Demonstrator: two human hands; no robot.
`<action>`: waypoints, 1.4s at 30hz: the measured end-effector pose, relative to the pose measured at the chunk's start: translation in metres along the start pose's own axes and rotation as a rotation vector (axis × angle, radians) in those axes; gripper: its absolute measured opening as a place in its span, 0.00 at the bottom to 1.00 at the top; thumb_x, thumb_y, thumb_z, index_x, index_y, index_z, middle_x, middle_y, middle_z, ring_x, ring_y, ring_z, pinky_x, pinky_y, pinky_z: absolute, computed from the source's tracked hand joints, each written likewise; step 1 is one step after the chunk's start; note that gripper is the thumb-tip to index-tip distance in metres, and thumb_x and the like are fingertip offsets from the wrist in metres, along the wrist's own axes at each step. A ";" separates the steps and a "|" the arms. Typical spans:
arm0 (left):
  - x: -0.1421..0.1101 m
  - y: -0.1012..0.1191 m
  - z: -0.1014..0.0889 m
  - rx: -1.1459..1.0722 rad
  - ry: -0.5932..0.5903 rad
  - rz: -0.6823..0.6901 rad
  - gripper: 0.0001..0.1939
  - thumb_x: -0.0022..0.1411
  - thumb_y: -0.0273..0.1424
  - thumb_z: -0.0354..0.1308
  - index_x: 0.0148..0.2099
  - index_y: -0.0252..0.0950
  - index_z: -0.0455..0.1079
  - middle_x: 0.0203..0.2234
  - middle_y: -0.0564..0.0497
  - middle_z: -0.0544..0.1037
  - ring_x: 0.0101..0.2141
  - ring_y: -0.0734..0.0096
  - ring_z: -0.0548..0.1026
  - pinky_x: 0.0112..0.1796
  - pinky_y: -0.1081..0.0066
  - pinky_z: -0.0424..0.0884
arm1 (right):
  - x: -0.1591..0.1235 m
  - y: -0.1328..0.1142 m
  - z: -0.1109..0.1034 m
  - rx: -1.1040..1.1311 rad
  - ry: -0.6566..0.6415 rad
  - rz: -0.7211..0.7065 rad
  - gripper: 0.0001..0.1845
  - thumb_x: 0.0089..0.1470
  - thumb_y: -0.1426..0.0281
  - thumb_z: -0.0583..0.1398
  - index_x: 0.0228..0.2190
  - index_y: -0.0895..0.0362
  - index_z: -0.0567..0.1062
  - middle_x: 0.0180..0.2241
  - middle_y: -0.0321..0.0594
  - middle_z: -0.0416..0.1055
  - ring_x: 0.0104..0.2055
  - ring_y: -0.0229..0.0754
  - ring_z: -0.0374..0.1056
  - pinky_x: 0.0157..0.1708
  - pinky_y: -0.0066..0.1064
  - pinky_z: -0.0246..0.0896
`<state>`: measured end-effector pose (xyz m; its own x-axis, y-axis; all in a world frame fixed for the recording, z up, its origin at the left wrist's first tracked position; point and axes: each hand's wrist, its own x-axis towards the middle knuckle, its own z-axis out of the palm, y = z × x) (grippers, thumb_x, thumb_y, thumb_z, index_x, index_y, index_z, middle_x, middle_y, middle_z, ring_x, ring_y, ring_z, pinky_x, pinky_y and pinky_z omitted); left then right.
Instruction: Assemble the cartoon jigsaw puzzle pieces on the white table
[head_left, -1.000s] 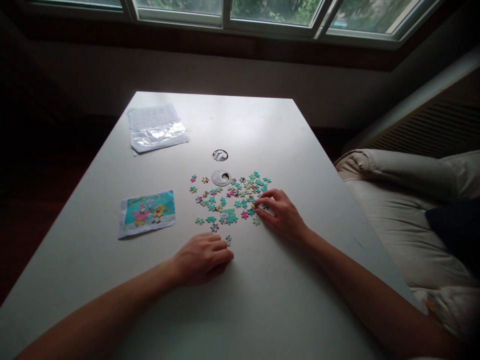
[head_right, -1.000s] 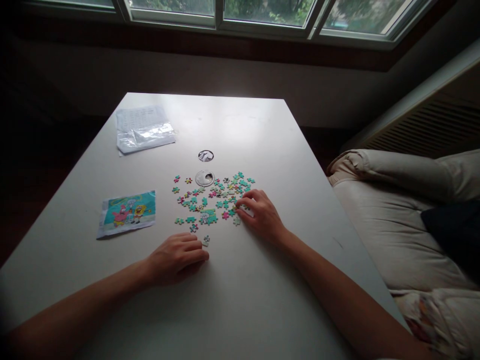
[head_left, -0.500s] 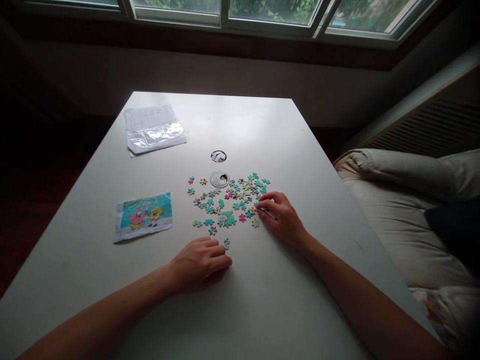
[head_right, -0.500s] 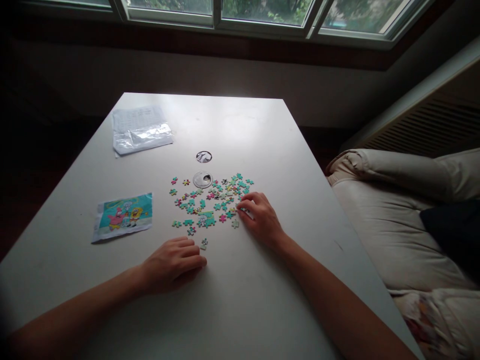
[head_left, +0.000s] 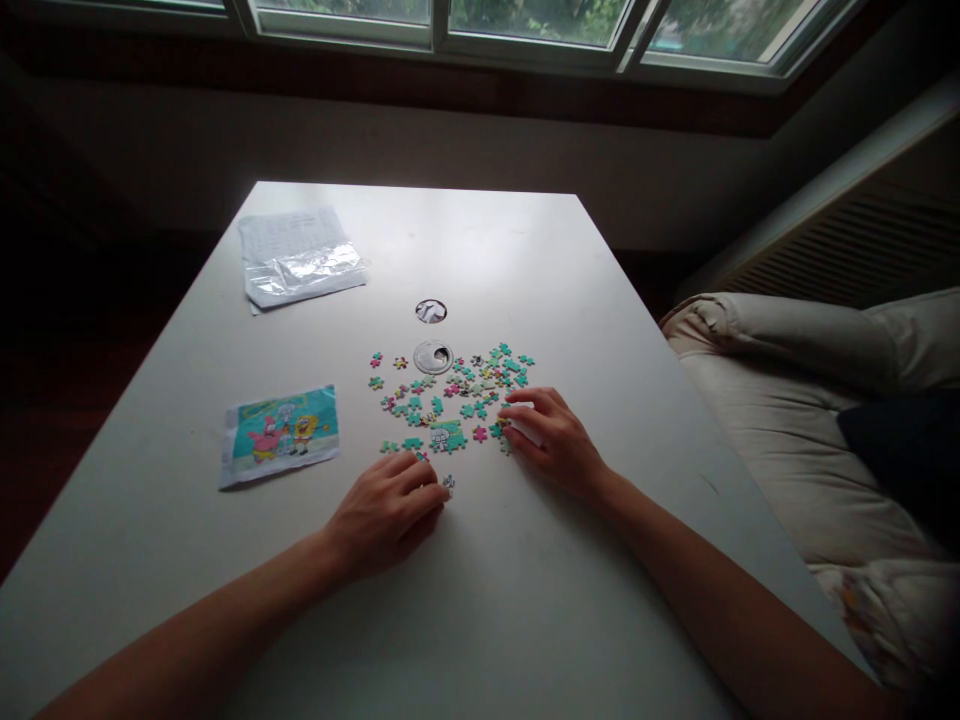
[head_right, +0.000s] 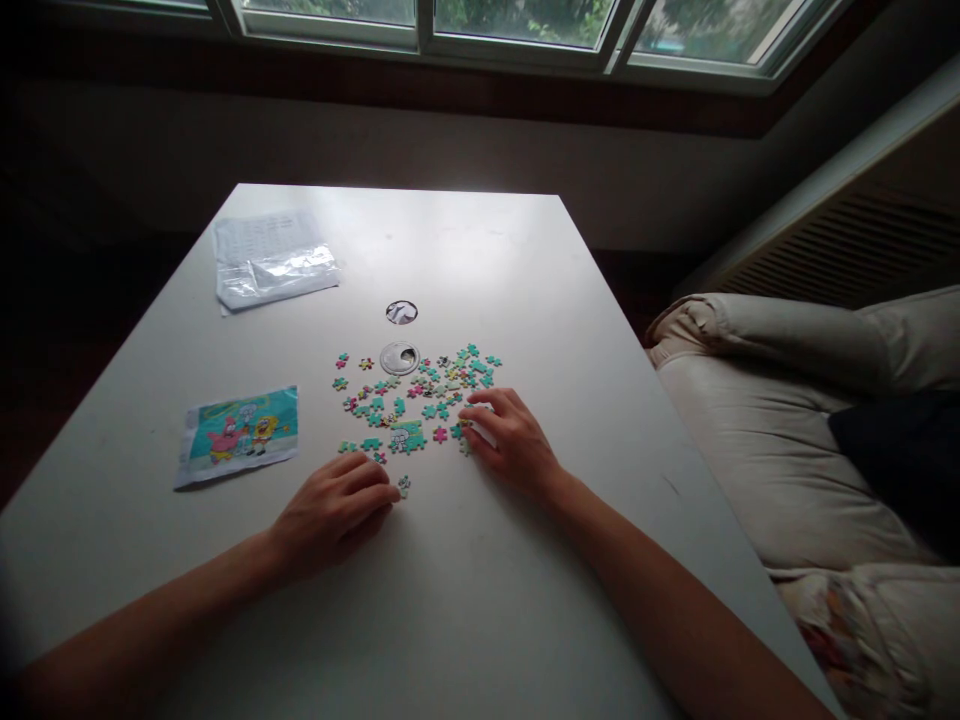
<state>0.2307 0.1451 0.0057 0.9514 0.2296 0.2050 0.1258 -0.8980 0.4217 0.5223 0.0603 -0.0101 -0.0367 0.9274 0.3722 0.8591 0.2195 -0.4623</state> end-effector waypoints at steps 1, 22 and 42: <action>0.000 -0.001 0.000 0.007 0.017 -0.017 0.08 0.69 0.29 0.52 0.47 0.39 0.71 0.39 0.46 0.76 0.41 0.62 0.70 0.43 0.60 0.68 | 0.000 0.000 0.000 -0.002 -0.004 -0.002 0.10 0.61 0.70 0.61 0.45 0.48 0.77 0.49 0.43 0.71 0.53 0.52 0.66 0.53 0.49 0.68; 0.000 -0.003 0.005 0.078 0.043 -0.057 0.12 0.68 0.28 0.54 0.52 0.39 0.71 0.57 0.44 0.72 0.63 0.49 0.62 0.59 0.47 0.65 | 0.003 -0.001 -0.001 -0.033 -0.045 0.096 0.06 0.58 0.69 0.64 0.40 0.51 0.77 0.48 0.44 0.71 0.52 0.52 0.65 0.54 0.48 0.65; 0.000 -0.005 0.007 0.069 0.066 -0.050 0.13 0.66 0.27 0.56 0.52 0.39 0.72 0.57 0.44 0.72 0.63 0.50 0.62 0.59 0.47 0.67 | -0.001 0.006 0.000 0.021 0.071 0.190 0.03 0.58 0.72 0.62 0.33 0.53 0.75 0.46 0.44 0.70 0.51 0.50 0.67 0.54 0.48 0.64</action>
<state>0.2315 0.1467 -0.0023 0.9232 0.2967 0.2441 0.1936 -0.9081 0.3713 0.5274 0.0608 -0.0132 0.1616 0.9294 0.3319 0.8362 0.0496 -0.5461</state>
